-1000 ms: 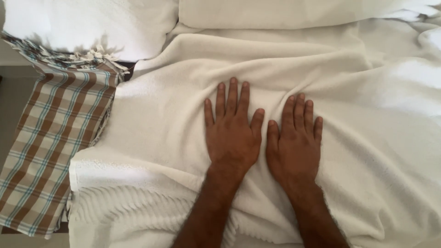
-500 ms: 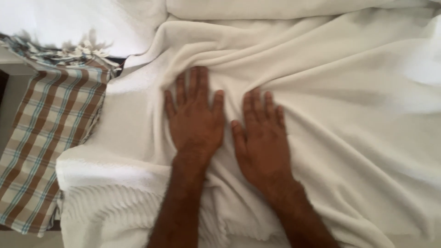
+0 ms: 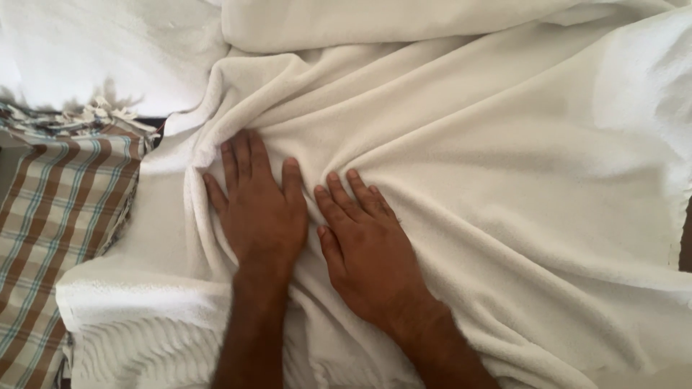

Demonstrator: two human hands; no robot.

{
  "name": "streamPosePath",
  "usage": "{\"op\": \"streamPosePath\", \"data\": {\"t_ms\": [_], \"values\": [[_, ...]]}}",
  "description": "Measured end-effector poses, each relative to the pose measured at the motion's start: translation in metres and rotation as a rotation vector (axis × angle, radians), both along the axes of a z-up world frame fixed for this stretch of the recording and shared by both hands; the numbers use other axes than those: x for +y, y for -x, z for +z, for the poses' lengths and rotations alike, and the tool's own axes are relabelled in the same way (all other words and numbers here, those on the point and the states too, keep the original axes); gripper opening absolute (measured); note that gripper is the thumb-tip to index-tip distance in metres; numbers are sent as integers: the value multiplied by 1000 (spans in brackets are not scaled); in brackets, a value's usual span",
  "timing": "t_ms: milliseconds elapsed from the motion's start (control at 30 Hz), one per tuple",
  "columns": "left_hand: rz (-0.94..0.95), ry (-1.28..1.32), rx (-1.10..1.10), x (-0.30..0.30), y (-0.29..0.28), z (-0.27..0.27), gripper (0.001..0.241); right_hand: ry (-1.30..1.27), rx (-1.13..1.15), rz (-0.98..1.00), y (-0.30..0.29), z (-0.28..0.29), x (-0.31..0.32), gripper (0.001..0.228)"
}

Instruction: The person smooths a white towel on a bed using both hands, then folds it in half and smooths it again. The person repeats the folding and smoothing process to create a neat rectangular stack.

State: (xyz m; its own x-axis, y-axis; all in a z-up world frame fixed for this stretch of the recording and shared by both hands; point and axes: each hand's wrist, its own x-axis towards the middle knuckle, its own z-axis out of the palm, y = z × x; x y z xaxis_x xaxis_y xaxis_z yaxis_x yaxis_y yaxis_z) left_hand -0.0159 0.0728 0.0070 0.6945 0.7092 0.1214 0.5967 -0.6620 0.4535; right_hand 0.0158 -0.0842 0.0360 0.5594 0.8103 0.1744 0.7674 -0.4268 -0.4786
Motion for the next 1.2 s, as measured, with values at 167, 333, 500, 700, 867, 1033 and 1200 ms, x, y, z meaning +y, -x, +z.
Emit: {"op": "streamPosePath", "data": {"t_ms": [167,333,500,700,867,1033,1200], "values": [[-186,-131,-126,-28,-12,8,53,-132,54,-148,-4,8,3,40],[-461,79,-393,-40,-21,35,43,-181,205,-299,-15,10,-2,24],[-795,304,-368,-40,-83,44,38,-44,280,-416,-16,7,-8,13],[-982,283,-39,-39,-179,6,51,-124,-80,-253,9,-4,3,41],[-923,41,9,-26,-181,9,59,-77,66,-251,4,-1,-2,52],[-849,-98,47,-10,-180,18,63,-17,135,-199,6,9,-7,62],[-650,-175,47,-6,-195,13,66,66,234,-140,9,19,-12,70]]}}
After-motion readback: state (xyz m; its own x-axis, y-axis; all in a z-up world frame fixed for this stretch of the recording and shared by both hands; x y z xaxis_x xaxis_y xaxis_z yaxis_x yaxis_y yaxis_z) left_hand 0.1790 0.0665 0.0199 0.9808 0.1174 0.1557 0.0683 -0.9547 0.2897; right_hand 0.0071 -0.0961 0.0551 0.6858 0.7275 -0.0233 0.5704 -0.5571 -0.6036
